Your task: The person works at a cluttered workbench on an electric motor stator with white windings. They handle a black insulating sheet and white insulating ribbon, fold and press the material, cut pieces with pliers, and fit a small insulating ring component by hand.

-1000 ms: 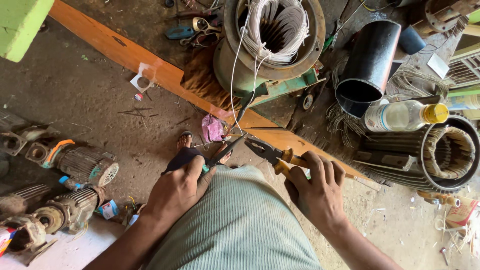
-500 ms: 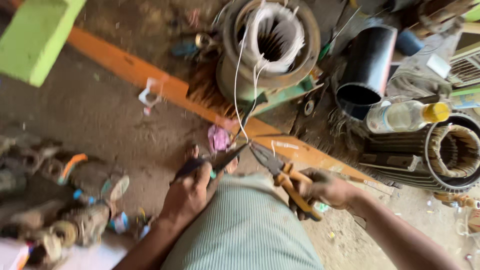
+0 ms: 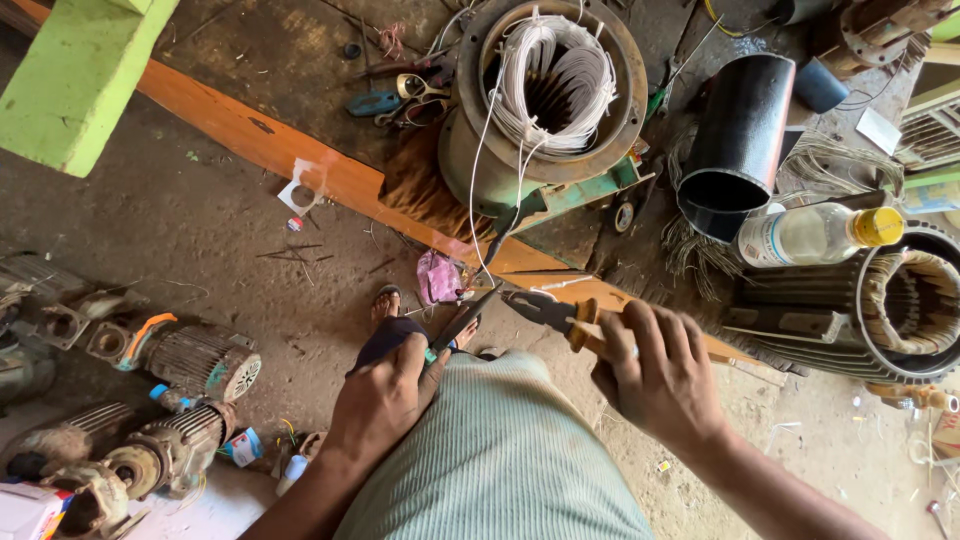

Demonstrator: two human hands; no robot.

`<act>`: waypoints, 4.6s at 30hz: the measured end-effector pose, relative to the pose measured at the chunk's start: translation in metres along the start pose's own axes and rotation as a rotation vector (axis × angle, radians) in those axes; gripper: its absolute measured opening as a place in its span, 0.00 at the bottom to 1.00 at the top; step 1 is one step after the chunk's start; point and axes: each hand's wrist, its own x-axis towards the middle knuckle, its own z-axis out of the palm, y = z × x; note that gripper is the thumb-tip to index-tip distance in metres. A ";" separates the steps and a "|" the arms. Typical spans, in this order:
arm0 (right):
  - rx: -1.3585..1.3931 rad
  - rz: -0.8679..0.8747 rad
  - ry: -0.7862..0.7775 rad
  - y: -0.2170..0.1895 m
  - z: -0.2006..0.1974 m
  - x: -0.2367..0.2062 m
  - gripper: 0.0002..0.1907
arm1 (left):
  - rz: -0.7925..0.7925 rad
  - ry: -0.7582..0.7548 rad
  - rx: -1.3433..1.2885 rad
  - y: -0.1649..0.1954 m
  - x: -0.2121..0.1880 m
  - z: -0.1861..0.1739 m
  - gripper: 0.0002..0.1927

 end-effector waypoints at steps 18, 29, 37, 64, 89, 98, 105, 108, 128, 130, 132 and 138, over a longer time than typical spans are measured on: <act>0.296 0.851 -0.277 0.036 0.096 -0.021 0.15 | -0.161 -0.036 -0.124 -0.037 -0.003 -0.011 0.14; 0.325 1.023 0.028 -0.004 0.102 0.022 0.17 | -0.382 0.068 -0.194 -0.079 0.156 -0.021 0.18; 1.192 1.484 0.167 -0.042 0.087 -0.029 0.17 | -0.214 0.201 -0.174 -0.054 0.155 -0.021 0.15; 1.167 0.722 -0.493 -0.132 0.031 0.028 0.30 | -0.395 -0.411 -0.964 -0.087 0.043 -0.035 0.08; 0.898 0.634 -0.566 -0.140 0.053 0.093 0.18 | -0.433 -0.439 -0.916 -0.107 0.046 -0.039 0.06; 0.949 0.726 -0.514 -0.145 0.106 0.084 0.33 | -0.170 -0.352 -0.687 -0.110 0.057 -0.042 0.08; 0.821 0.727 -0.410 -0.151 0.105 0.073 0.30 | -0.061 -0.430 -0.417 -0.130 0.063 -0.036 0.08; 0.769 0.601 -0.658 -0.131 0.096 0.055 0.32 | 0.083 -0.412 -0.188 -0.141 0.079 -0.038 0.07; 0.039 1.141 -0.011 0.024 0.103 0.042 0.39 | 0.227 -0.152 -0.478 -0.054 0.108 0.017 0.19; -0.031 1.101 -0.055 0.029 0.105 0.042 0.38 | 0.238 -0.120 -0.451 -0.054 0.104 0.015 0.19; 0.073 1.103 0.009 0.031 0.103 0.042 0.35 | 0.200 -0.206 -0.492 -0.054 0.102 0.017 0.22; 0.600 0.891 0.196 0.019 0.061 0.046 0.16 | 0.101 -0.316 -0.394 -0.036 0.103 0.027 0.18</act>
